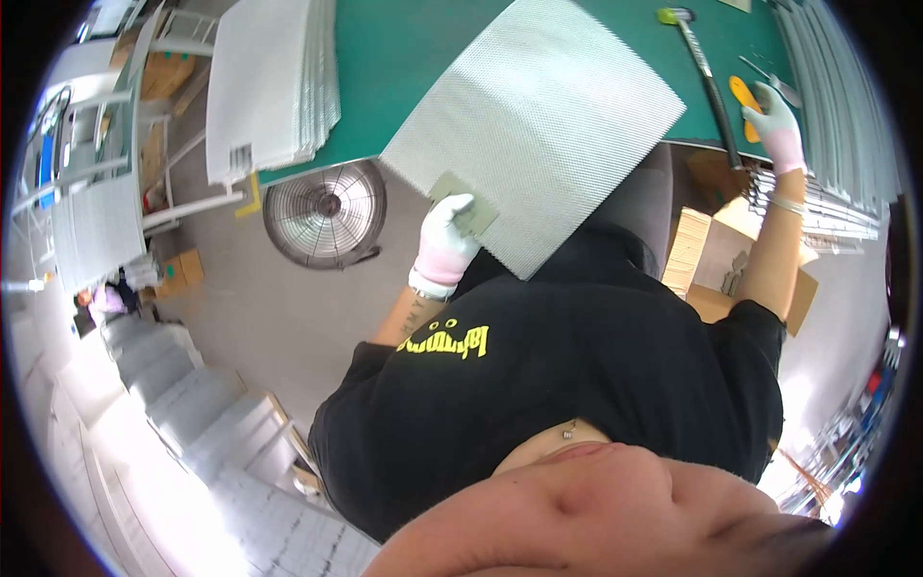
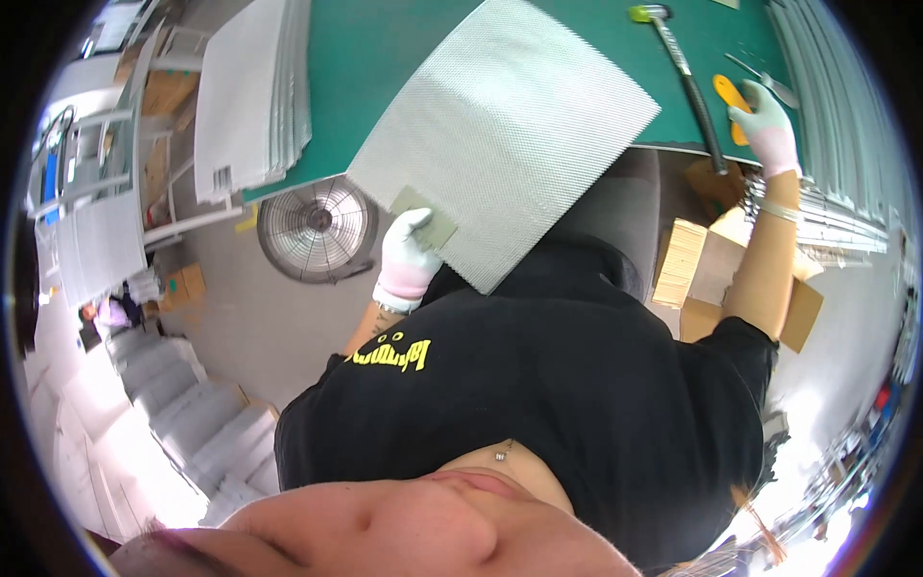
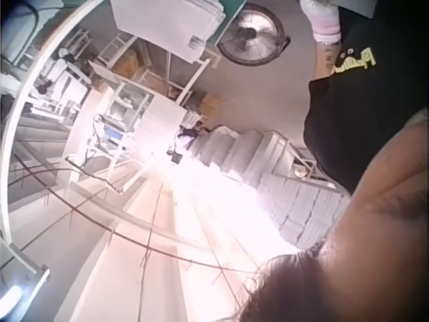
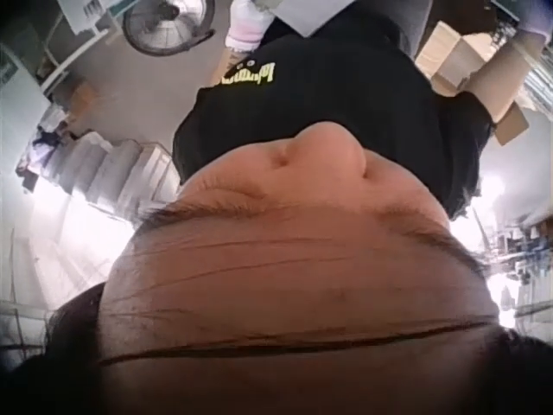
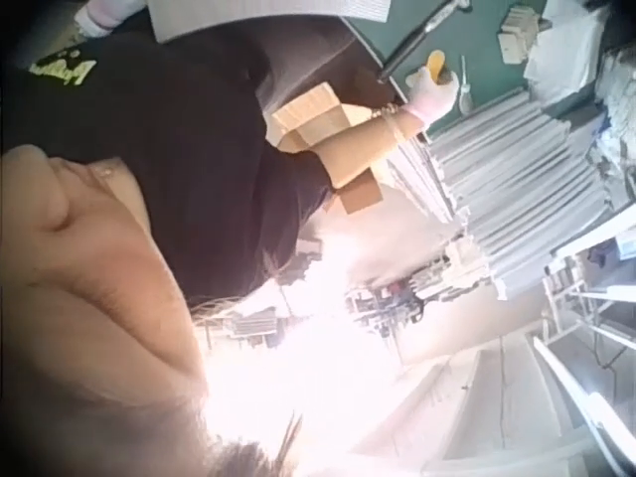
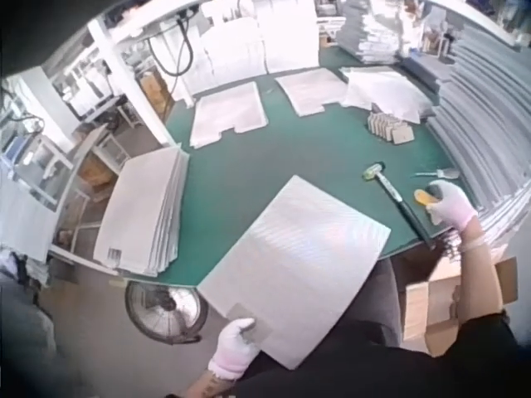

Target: Assembling industrial mesh filters by attaching components and using tools like a rubber mallet and a power drill.

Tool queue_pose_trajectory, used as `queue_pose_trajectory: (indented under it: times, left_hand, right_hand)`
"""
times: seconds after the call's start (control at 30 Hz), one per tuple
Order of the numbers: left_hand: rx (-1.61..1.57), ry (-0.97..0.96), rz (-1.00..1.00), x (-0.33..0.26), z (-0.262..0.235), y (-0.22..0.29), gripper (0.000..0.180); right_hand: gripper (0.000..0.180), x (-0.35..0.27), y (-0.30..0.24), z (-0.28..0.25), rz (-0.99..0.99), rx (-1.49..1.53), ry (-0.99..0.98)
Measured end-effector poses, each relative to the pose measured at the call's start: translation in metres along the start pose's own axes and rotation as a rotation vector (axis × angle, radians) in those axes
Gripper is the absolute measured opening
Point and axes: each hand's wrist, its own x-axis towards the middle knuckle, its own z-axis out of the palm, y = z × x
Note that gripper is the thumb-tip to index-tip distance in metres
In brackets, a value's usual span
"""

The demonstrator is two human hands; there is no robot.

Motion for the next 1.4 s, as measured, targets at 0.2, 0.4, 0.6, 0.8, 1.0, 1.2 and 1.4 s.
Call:
queue_pose_trajectory:
  times: [0.2,0.4,0.6,0.8,1.0,1.2,1.4]
  left_hand:
    - [-1.162,0.162,-0.634,0.028,0.013,0.053,0.026]
    - [-1.114,0.248,-0.634,0.027,0.015,0.055,0.025]
    - [-1.108,0.232,-0.563,0.02,0.016,0.049,0.029]
    - [-1.132,0.234,-0.568,0.027,0.028,0.052,0.028]
    - [-1.098,0.283,-0.513,0.024,0.032,0.057,0.027]
    - [-0.961,0.213,-0.468,0.024,0.032,0.05,0.036]
    - [-0.915,0.249,-0.484,0.023,0.035,0.059,0.03]
  right_hand:
    - [0.061,0.043,0.059,-0.012,0.113,0.116,-0.268]
    - [0.038,0.036,0.017,-0.057,0.024,0.133,-0.423]
    - [0.055,-0.064,-0.237,0.012,-0.14,0.66,-0.504]
    - [0.071,-0.095,-0.326,0.098,-0.179,0.84,-0.658]
    - [0.05,-0.086,-0.341,0.106,-0.536,0.34,-0.506]
    - [0.039,-0.07,-0.347,0.112,-0.692,0.252,-0.556]
    - [0.037,-0.072,-0.354,0.112,-0.622,0.247,-0.615]
